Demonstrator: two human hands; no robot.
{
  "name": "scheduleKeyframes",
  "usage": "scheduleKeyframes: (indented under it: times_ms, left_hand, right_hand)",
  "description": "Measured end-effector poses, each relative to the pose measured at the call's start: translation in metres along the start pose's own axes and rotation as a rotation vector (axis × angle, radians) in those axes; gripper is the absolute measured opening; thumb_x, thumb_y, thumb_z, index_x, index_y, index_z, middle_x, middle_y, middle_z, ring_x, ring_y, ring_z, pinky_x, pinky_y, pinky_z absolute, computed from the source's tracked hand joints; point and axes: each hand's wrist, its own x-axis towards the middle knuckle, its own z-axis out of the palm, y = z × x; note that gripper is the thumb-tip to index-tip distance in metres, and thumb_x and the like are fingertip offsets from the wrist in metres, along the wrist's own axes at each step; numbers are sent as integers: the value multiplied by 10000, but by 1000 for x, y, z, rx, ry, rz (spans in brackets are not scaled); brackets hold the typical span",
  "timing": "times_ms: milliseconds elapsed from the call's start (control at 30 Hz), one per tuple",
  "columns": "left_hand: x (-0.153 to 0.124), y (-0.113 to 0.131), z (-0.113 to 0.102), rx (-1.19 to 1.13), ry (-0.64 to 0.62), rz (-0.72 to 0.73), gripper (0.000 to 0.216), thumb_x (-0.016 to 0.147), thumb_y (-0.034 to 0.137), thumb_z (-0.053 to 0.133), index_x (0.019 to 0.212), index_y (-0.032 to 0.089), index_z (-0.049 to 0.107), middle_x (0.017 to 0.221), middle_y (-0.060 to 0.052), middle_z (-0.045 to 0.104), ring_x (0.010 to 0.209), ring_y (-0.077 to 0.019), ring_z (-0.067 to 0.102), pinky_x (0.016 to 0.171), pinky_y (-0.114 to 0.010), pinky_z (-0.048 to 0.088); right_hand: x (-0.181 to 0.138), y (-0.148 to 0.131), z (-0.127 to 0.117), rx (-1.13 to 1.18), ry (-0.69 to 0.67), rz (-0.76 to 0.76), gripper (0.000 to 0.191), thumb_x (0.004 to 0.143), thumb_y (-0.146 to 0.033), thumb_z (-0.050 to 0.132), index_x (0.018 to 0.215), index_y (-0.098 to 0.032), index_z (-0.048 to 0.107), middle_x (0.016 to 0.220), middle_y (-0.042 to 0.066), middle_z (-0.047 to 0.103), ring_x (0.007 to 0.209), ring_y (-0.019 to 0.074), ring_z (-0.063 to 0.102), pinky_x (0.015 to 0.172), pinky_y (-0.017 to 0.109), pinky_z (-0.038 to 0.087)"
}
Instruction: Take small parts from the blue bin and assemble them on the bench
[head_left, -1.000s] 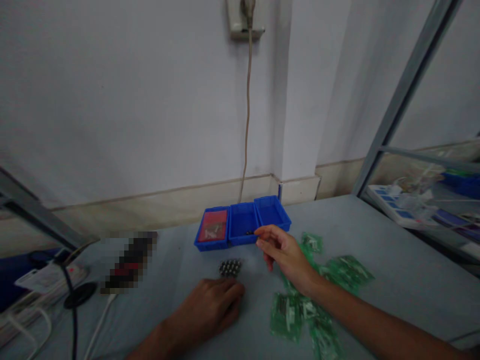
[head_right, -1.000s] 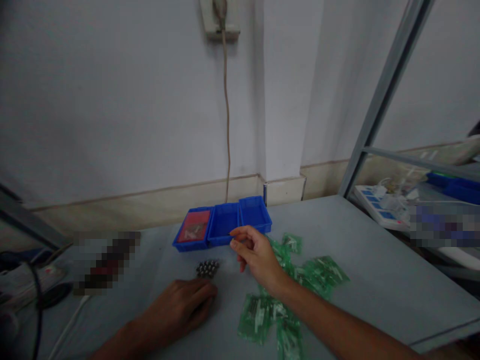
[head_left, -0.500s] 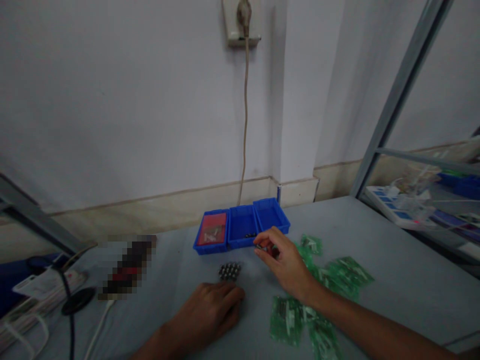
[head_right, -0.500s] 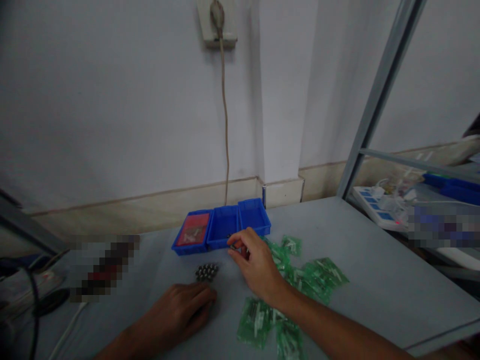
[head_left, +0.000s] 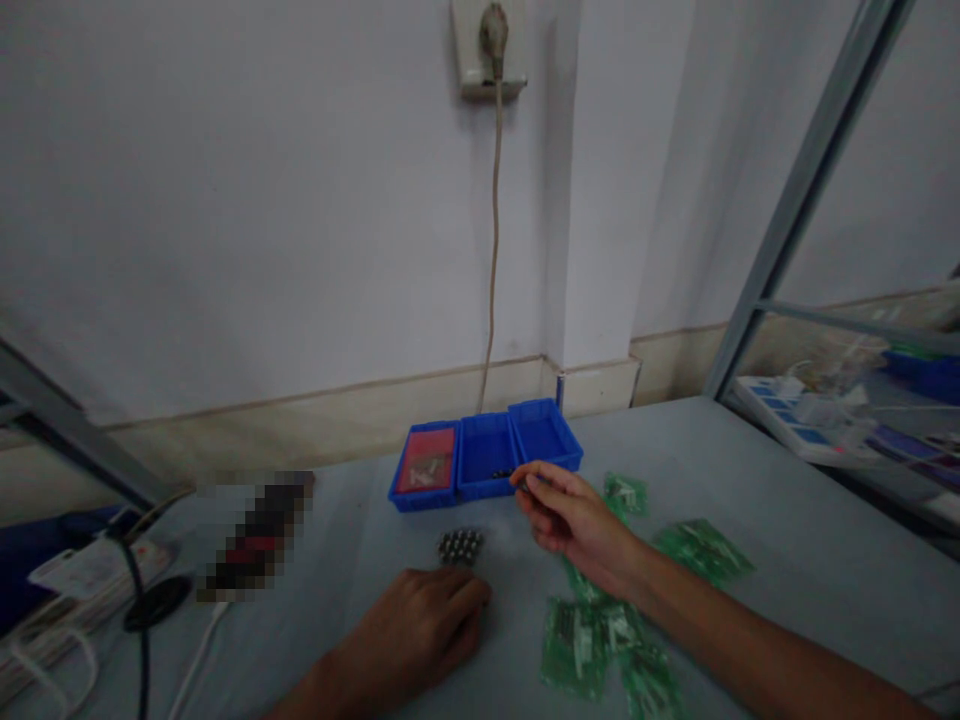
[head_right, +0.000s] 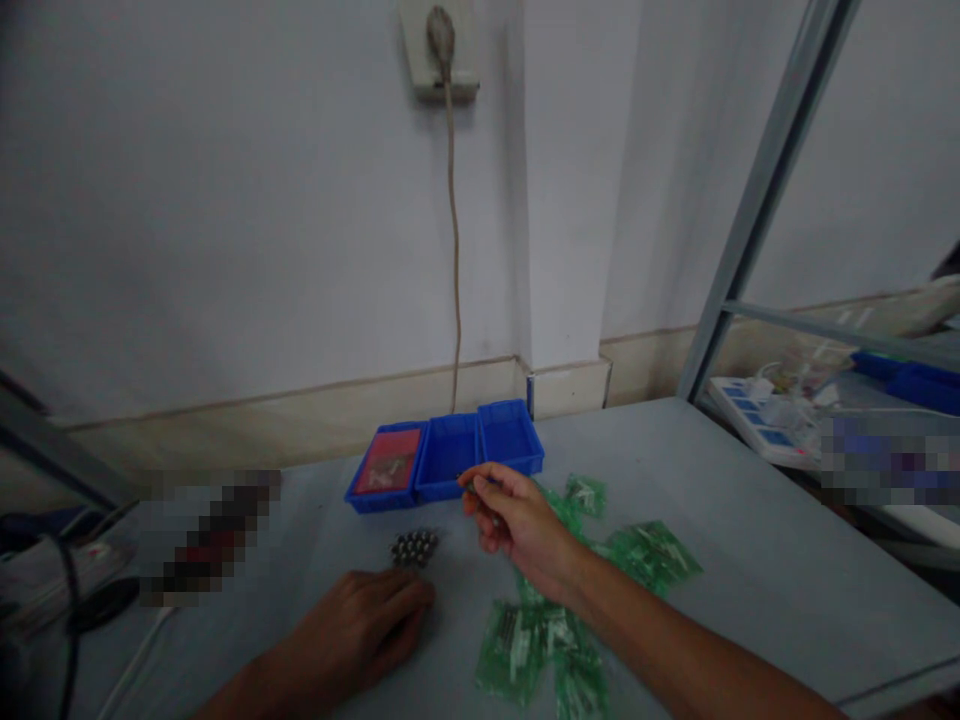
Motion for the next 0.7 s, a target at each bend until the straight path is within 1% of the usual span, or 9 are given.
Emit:
scheduleKeyframes:
  times_ms: [100,200,300,400,467,533,633,700]
  left_hand:
    - [0,0,-1,6,7,2,106,998,126,463,966,213,516,830,1,632,687,-168,625,608,-286,428]
    - [1,1,-3,0,21,3,118,1002,129,457,939,212,513,820,2,634,669,-158,624,599,-277,426]
    - [2,2,-4,-17,33,9,123,993,122,452,957,212,527,825,0,640,667,-154,626,596,-270,434]
    - [3,2,-5,-17,44,7,130,994,121,445,967,211,535,825,-3,642,666,-152,625,599,-266,441]
    - [3,2,-4,-13,54,8,129,997,123,446,954,210,531,818,-3,641,661,-150,619,597,-261,439]
    - [3,2,-4,-16,57,13,132,1001,124,442,950,210,529,811,-2,637,659,-148,614,598,-258,437]
    - [3,2,-3,-13,42,8,137,1013,136,433,955,210,533,802,-2,629,658,-154,615,603,-263,438]
    - [2,2,-3,-10,25,-3,134,1016,143,437,951,210,533,803,-3,628,664,-160,620,609,-268,441]
  right_hand:
    - [1,1,-2,68,-14,11,267,881,-406,791,1026,-197,711,729,-40,516,519,54,353,449,177,276]
    - [1,0,-2,106,-12,9,267,860,-390,812,1020,-199,718,711,-45,487,520,59,331,460,183,281]
    - [1,-1,-2,114,12,4,278,846,-394,822,1023,-204,724,737,-35,509,529,64,333,466,188,292]
    - [0,-3,0,86,40,-9,313,839,-400,828,1074,-220,727,827,-11,571,552,66,374,473,189,316]
    - [1,-3,1,23,56,-47,347,818,-392,845,1104,-235,727,880,-3,594,578,73,415,480,195,343]
    - [2,-1,1,-95,73,-117,349,793,-391,860,1078,-237,731,856,-8,588,600,95,450,486,211,377]
    - [4,2,0,-341,108,-248,288,790,-396,855,993,-236,728,786,-14,577,636,139,503,492,242,403]
    - [3,3,-1,-514,148,-350,215,806,-350,844,952,-244,726,803,-6,605,689,162,538,548,264,422]
